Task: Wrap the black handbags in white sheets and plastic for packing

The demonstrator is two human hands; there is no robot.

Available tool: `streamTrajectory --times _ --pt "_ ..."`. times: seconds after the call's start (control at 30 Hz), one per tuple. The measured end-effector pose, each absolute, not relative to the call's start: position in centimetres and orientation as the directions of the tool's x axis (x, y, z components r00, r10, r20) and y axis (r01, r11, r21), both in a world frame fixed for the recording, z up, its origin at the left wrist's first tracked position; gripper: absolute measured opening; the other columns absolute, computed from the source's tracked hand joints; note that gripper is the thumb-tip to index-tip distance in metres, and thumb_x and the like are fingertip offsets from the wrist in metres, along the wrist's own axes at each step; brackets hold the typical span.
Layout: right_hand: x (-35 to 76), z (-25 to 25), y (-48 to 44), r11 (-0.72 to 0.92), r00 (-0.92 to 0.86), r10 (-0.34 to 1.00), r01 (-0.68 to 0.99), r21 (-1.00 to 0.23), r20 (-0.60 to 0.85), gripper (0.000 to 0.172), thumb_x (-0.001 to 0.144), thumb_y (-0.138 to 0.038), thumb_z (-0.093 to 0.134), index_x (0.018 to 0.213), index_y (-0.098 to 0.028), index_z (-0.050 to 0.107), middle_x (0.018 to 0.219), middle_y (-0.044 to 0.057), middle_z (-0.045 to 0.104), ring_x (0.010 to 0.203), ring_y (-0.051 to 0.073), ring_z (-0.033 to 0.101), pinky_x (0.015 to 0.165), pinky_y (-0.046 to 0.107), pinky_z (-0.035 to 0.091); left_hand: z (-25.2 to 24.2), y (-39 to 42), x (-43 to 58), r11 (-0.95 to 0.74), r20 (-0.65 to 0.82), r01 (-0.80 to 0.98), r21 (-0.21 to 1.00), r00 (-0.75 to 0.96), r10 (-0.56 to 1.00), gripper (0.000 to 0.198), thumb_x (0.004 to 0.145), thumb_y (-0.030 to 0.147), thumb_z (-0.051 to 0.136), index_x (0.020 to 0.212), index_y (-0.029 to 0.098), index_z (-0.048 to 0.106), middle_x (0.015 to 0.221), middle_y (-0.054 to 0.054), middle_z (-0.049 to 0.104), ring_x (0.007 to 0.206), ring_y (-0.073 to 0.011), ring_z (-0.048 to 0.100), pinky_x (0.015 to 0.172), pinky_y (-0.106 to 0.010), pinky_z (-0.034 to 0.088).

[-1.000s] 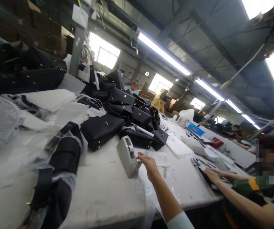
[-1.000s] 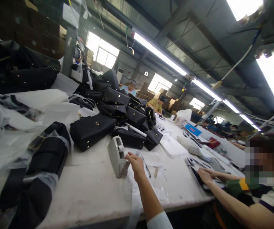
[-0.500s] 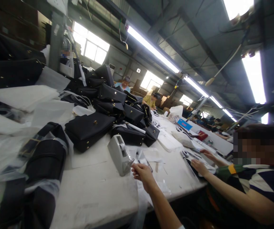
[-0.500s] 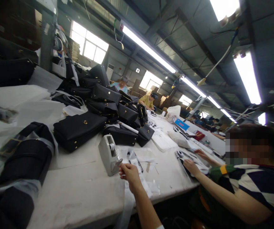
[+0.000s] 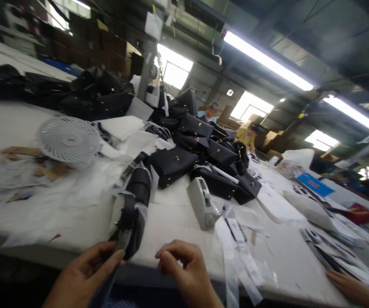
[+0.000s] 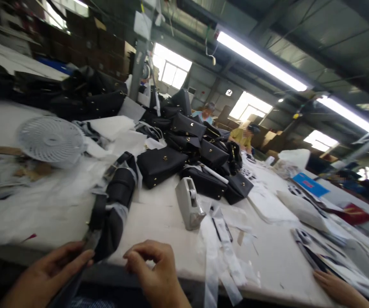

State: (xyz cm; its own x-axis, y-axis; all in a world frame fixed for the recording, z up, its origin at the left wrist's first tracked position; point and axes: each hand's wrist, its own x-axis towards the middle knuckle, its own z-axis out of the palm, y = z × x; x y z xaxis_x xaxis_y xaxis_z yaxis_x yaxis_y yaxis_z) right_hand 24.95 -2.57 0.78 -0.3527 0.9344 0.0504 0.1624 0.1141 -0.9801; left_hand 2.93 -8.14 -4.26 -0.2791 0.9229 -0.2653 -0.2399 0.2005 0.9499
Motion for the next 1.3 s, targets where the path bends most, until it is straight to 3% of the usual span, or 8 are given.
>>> streamTrajectory --times 0.1,0.2,0.33,0.5,0.73,0.97,1.17,1.3 --pt "20.3 1.4 -3.2 0.196 -0.436 0.895 0.204 -0.959 0.091 0.029 0.091 -0.043 0.071 0.079 -0.020 0.083 0.068 0.004 0.072 0.065 0.018 0.065 0.065 0.026 0.050 -4.3 -7.6 2.7 0.182 -0.264 -0.305 0.935 -0.253 0.931 0.058 0.057 0.067 0.090 0.089 0.020 0.076 0.080 -0.004 0.080 0.075 -0.0259 0.077 0.065 -0.028 0.062" --pt "17.2 2.1 -2.5 0.228 -0.449 0.890 0.289 -0.930 0.079 0.028 0.090 -0.038 0.068 0.077 -0.018 0.082 0.067 0.005 0.073 0.062 0.017 0.063 0.059 0.024 0.045 -5.0 -7.2 2.7 0.091 -0.171 -0.297 0.950 -0.255 0.952 0.052 0.064 0.066 0.087 0.088 0.020 0.078 0.084 -0.004 0.080 0.084 -0.0253 0.077 0.075 -0.027 0.061" --pt "15.7 3.5 -1.5 0.204 -0.399 0.917 0.474 -0.856 -0.002 0.032 0.089 -0.037 0.067 0.067 -0.016 0.079 0.058 0.004 0.070 0.051 0.015 0.059 0.046 0.022 0.032 -5.9 -7.4 2.7 0.044 -0.102 -0.262 0.964 -0.212 0.972 0.043 0.074 0.059 0.084 0.096 0.023 0.080 0.093 -0.004 0.080 0.091 -0.0256 0.075 0.082 -0.028 0.060" --pt "15.8 5.0 -1.2 0.120 -0.369 0.919 0.602 -0.789 -0.141 0.032 0.087 -0.031 0.068 0.059 -0.017 0.072 0.052 0.002 0.065 0.046 0.013 0.056 0.043 0.020 0.030 -5.5 -7.6 2.6 0.027 -0.080 -0.250 0.968 -0.204 0.976 0.043 0.073 0.061 0.083 0.090 0.022 0.081 0.085 -0.005 0.079 0.084 -0.0253 0.074 0.079 -0.028 0.059" --pt "17.1 2.9 0.5 -0.193 -0.413 0.823 0.445 -0.875 -0.391 0.051 0.070 -0.060 0.084 0.057 -0.015 0.065 0.048 0.000 0.059 0.036 0.010 0.049 0.038 0.020 0.034 -5.7 -7.5 2.1 0.165 -0.203 -0.377 0.912 -0.063 0.977 0.051 0.071 0.064 0.083 0.099 0.021 0.080 0.088 -0.007 0.078 0.087 -0.0254 0.072 0.077 -0.028 0.056" --pt "18.7 -0.1 0.2 -0.254 -0.654 0.719 0.068 -0.965 -0.236 0.063 0.072 -0.072 0.079 0.080 -0.010 0.072 0.068 0.005 0.068 0.055 0.010 0.062 0.061 0.021 0.050 -3.7 -8.0 2.7 0.255 -0.337 -0.535 0.805 -0.060 0.939 0.051 0.061 0.062 0.092 0.092 0.023 0.082 0.077 -0.003 0.076 0.077 -0.0180 0.067 0.073 -0.021 0.052" --pt "17.4 0.0 -1.0 -0.267 -0.502 0.803 0.177 -0.947 -0.320 0.062 0.070 -0.075 0.075 0.069 -0.014 0.065 0.053 0.001 0.059 0.039 0.008 0.049 0.041 0.019 0.039 -2.6 -8.2 2.6 0.361 -0.440 -0.591 0.722 0.012 0.898 0.049 0.055 0.057 0.096 0.086 0.023 0.083 0.066 -0.001 0.072 0.071 -0.0153 0.067 0.067 -0.018 0.051" --pt "16.1 1.3 -1.1 -0.254 -0.441 0.806 0.344 -0.904 -0.394 0.037 0.080 -0.050 0.068 0.062 -0.018 0.062 0.050 0.000 0.058 0.035 0.010 0.048 0.037 0.020 0.039 -2.7 -8.2 2.1 0.392 -0.441 -0.577 0.717 0.060 0.895 0.045 0.059 0.055 0.095 0.085 0.020 0.083 0.069 -0.003 0.074 0.064 -0.0124 0.064 0.062 -0.016 0.050"
